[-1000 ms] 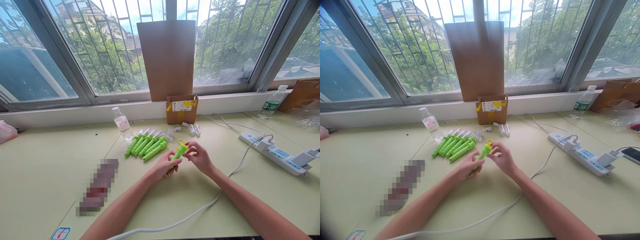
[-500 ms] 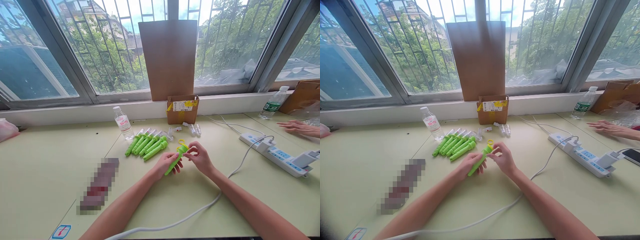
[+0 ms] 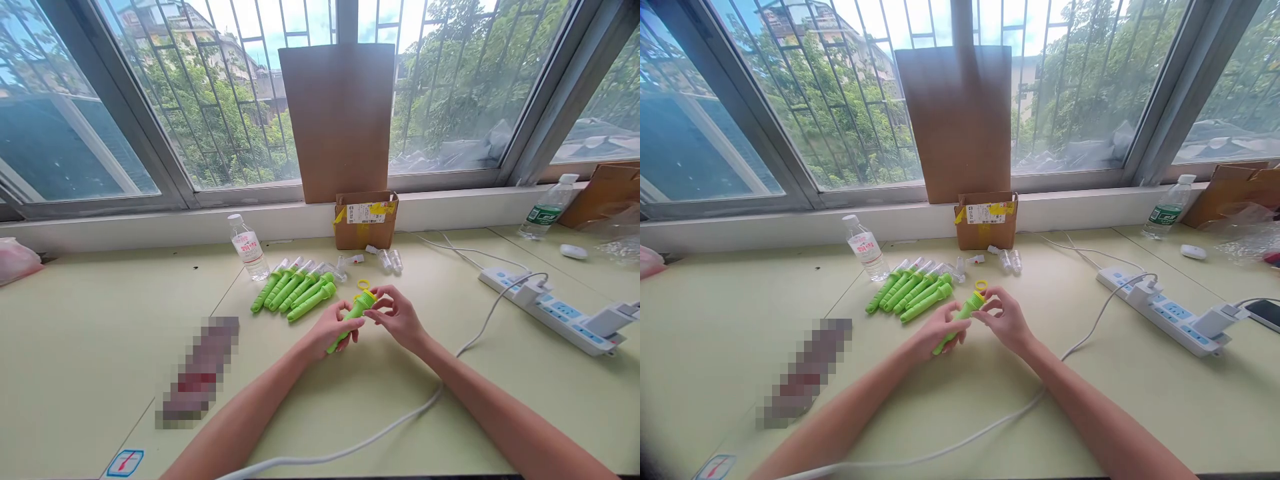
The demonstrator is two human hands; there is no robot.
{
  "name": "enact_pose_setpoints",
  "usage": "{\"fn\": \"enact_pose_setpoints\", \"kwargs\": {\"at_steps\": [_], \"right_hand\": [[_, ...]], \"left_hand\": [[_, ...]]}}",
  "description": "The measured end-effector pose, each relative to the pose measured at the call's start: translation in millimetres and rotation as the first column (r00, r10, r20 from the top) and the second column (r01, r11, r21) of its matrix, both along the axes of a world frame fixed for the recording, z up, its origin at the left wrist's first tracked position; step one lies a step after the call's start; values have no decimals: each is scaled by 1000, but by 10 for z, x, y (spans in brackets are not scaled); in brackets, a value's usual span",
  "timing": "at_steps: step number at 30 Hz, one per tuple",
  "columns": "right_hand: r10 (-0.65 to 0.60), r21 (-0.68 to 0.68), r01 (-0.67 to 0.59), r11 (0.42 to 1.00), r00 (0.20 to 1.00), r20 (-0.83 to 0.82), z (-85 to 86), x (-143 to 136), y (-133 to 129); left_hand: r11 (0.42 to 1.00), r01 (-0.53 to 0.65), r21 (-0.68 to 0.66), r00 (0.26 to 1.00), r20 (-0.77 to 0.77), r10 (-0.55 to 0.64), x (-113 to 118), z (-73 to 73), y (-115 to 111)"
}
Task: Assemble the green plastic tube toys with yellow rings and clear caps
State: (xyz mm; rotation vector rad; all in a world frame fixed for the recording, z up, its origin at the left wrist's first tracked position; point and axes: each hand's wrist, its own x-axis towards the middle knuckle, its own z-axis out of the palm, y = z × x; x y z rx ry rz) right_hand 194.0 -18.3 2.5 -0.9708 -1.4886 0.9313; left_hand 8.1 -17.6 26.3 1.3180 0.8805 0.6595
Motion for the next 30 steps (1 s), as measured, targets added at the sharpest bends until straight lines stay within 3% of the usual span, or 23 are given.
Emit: {"fn": "enact_pose_setpoints", "kwargs": {"at_steps": [6, 11, 16, 30], "right_hand": [[-1, -23, 1, 1000, 1000, -27, 9, 14, 5], [-11, -83, 8, 997, 1000, -27, 6, 31, 13], [-23, -117, 18, 993, 999, -40, -10, 24, 31], [44, -56, -48, 997, 997, -69, 60, -1, -3]], "left_hand": [[997, -77, 9, 997, -4, 77, 29, -26, 11], [994, -73, 86, 997, -19, 75, 67, -40, 5], [995, -86, 54, 996, -22, 87, 87, -88, 5], [996, 70, -60, 986, 155, -60, 4, -12, 22]]}}
